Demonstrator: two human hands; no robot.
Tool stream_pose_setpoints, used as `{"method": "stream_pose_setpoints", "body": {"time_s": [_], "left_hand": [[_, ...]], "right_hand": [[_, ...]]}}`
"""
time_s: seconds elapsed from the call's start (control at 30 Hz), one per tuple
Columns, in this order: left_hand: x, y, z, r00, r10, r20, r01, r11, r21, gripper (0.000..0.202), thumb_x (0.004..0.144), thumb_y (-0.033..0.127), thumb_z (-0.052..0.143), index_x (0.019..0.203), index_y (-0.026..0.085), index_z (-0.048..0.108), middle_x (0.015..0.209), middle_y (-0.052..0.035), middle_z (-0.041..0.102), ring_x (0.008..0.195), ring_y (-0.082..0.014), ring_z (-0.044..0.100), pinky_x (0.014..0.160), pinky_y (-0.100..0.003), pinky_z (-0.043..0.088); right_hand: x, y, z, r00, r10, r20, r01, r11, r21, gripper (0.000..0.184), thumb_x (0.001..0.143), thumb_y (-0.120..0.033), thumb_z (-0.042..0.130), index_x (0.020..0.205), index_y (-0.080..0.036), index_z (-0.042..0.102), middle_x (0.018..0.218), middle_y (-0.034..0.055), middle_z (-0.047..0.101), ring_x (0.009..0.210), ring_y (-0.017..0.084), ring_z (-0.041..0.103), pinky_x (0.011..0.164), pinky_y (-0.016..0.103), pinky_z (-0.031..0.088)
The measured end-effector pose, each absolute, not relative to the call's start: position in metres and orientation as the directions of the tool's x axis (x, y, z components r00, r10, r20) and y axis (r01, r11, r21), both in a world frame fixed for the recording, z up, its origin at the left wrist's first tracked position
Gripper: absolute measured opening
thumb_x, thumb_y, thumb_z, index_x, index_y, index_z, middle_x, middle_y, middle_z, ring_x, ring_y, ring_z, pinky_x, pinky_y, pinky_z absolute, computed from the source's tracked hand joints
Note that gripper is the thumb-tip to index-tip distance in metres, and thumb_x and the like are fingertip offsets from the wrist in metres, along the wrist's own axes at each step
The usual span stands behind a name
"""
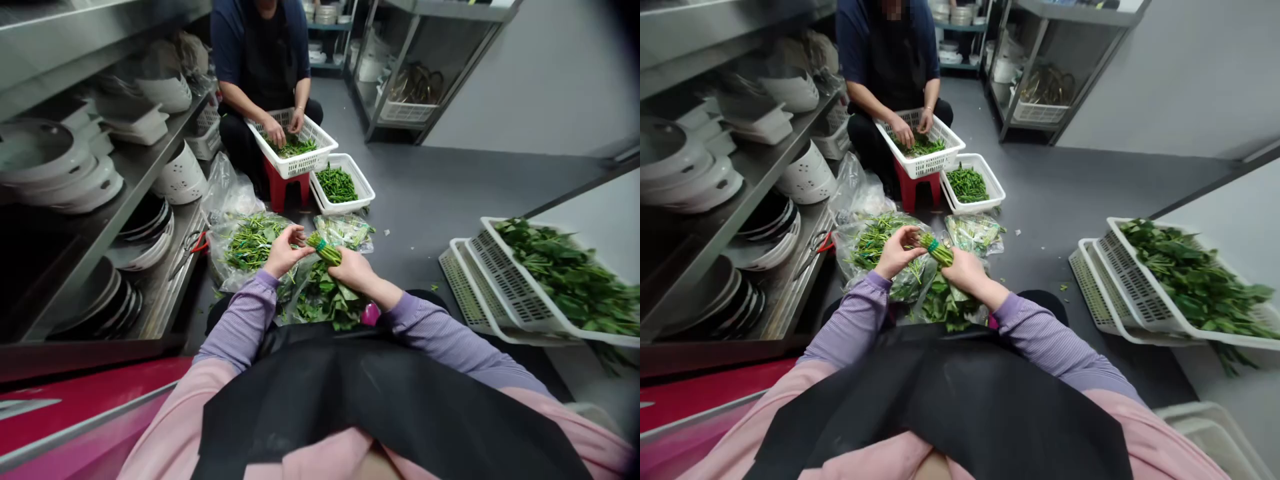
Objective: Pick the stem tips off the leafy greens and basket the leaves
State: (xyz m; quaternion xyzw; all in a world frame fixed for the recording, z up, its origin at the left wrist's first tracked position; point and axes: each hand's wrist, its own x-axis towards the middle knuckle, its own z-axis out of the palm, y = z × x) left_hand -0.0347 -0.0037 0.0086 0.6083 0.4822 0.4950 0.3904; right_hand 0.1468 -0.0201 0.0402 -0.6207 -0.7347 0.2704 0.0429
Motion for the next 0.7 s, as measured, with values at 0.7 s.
{"method": "stream_pose_setpoints", "body": {"time_s": [0.7], "left_hand": [[-0.016,-0.019,0.005,0.054,0.831,0.554,0.727,-0.413,0.549,0.039,0.070,0.012,0.047,0.109,0.014,0.049,0.105,-0.0114,0.050,0.099,-0.0191,0.052,0.087,-0.030,0.047]], "right_hand": [[0.140,-0.025,0.060,-0.241,0.929,-0.280,0.963,0.192,-0.191,0.028,0.074,-0.028,0.048,0.098,-0.016,0.056,0.088,0.0103,0.066,0.079,0.023,0.062,0.063,0.026,0.041]]}}
